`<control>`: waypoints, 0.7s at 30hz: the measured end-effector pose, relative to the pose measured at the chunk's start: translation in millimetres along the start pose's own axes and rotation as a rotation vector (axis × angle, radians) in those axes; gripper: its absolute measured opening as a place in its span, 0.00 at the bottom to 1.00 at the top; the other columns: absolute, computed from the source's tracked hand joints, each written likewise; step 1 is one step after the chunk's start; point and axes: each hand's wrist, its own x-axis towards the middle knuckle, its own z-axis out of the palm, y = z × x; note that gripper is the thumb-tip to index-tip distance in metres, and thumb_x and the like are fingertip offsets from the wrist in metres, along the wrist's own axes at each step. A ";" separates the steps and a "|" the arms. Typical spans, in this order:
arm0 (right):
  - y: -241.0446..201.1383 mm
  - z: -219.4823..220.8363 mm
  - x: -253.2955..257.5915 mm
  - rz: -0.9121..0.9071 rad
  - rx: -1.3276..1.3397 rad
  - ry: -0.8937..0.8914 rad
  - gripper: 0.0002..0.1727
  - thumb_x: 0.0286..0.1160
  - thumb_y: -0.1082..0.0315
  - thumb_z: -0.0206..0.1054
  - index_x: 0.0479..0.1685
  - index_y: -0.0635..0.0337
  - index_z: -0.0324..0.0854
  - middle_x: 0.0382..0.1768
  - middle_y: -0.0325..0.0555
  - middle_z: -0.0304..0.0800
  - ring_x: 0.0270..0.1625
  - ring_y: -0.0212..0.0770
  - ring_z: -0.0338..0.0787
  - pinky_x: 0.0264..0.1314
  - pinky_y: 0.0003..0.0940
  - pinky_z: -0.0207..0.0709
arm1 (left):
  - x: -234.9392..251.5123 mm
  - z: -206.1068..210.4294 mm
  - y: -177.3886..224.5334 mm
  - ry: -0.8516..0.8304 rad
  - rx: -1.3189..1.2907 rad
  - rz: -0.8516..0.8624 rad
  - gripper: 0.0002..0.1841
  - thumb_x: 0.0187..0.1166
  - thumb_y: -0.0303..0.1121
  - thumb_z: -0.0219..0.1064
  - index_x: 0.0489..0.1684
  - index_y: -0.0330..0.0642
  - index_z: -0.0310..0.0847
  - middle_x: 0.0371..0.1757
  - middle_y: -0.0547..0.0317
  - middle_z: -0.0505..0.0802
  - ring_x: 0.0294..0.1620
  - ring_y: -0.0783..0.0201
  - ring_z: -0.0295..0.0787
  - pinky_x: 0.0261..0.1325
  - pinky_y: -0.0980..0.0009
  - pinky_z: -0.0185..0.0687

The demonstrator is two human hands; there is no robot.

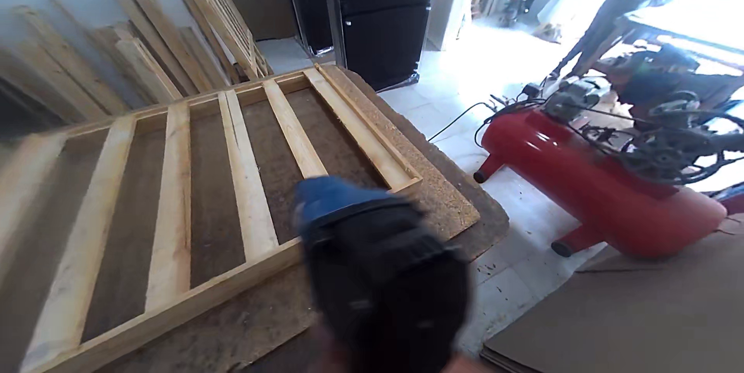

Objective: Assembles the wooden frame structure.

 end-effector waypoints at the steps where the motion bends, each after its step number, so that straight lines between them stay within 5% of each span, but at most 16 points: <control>1: -4.7 -38.5 5.1 -0.006 -0.104 0.014 0.11 0.65 0.73 0.75 0.46 0.66 0.87 0.38 0.37 0.95 0.44 0.20 0.90 0.54 0.21 0.84 | 21.3 24.7 8.5 -0.129 -0.004 0.052 0.33 0.67 0.49 0.82 0.58 0.27 0.81 0.50 0.47 0.95 0.55 0.64 0.94 0.64 0.60 0.90; 3: 6.1 -109.9 19.3 0.084 -0.287 0.027 0.11 0.76 0.60 0.73 0.48 0.58 0.91 0.41 0.37 0.97 0.46 0.30 0.94 0.55 0.35 0.91 | 62.8 54.6 4.7 -0.400 0.126 0.227 0.40 0.69 0.61 0.76 0.70 0.35 0.80 0.68 0.43 0.90 0.76 0.51 0.83 0.83 0.46 0.73; 5: 12.0 -168.2 26.4 0.192 -0.392 0.097 0.17 0.74 0.54 0.75 0.53 0.56 0.90 0.40 0.41 0.97 0.43 0.39 0.96 0.52 0.43 0.92 | 103.5 72.3 -28.9 -0.423 0.291 0.306 0.33 0.74 0.68 0.67 0.70 0.56 0.85 0.69 0.58 0.90 0.77 0.56 0.81 0.81 0.47 0.75; 8: 13.9 -226.5 19.1 0.395 -0.677 0.205 0.22 0.65 0.51 0.79 0.51 0.56 0.89 0.39 0.38 0.96 0.42 0.37 0.96 0.51 0.43 0.92 | 180.7 75.9 -106.9 -0.430 0.576 0.095 0.28 0.82 0.56 0.67 0.73 0.47 0.83 0.69 0.51 0.90 0.75 0.52 0.83 0.79 0.49 0.77; 12: 42.0 -257.6 12.4 0.685 -0.725 0.230 0.22 0.60 0.64 0.79 0.54 0.63 0.86 0.36 0.49 0.95 0.36 0.46 0.96 0.44 0.50 0.92 | 254.6 90.0 -213.2 -0.639 0.911 -0.145 0.35 0.81 0.55 0.67 0.82 0.42 0.72 0.78 0.44 0.83 0.89 0.40 0.64 0.89 0.35 0.52; 16: 46.7 -238.3 41.1 0.988 -0.641 0.309 0.17 0.67 0.70 0.73 0.56 0.61 0.83 0.35 0.35 0.91 0.35 0.29 0.90 0.45 0.29 0.86 | 269.2 97.0 -248.6 -0.779 0.914 -0.053 0.26 0.90 0.54 0.55 0.61 0.39 0.86 0.55 0.49 0.95 0.75 0.48 0.84 0.94 0.39 0.42; 21: 95.6 -278.7 36.4 0.867 -0.560 0.217 0.22 0.63 0.57 0.79 0.54 0.58 0.87 0.39 0.39 0.95 0.38 0.36 0.94 0.48 0.41 0.90 | 230.0 81.1 -245.5 -0.631 0.799 0.049 0.21 0.84 0.48 0.65 0.41 0.37 0.91 0.42 0.51 0.97 0.60 0.49 0.94 0.92 0.39 0.52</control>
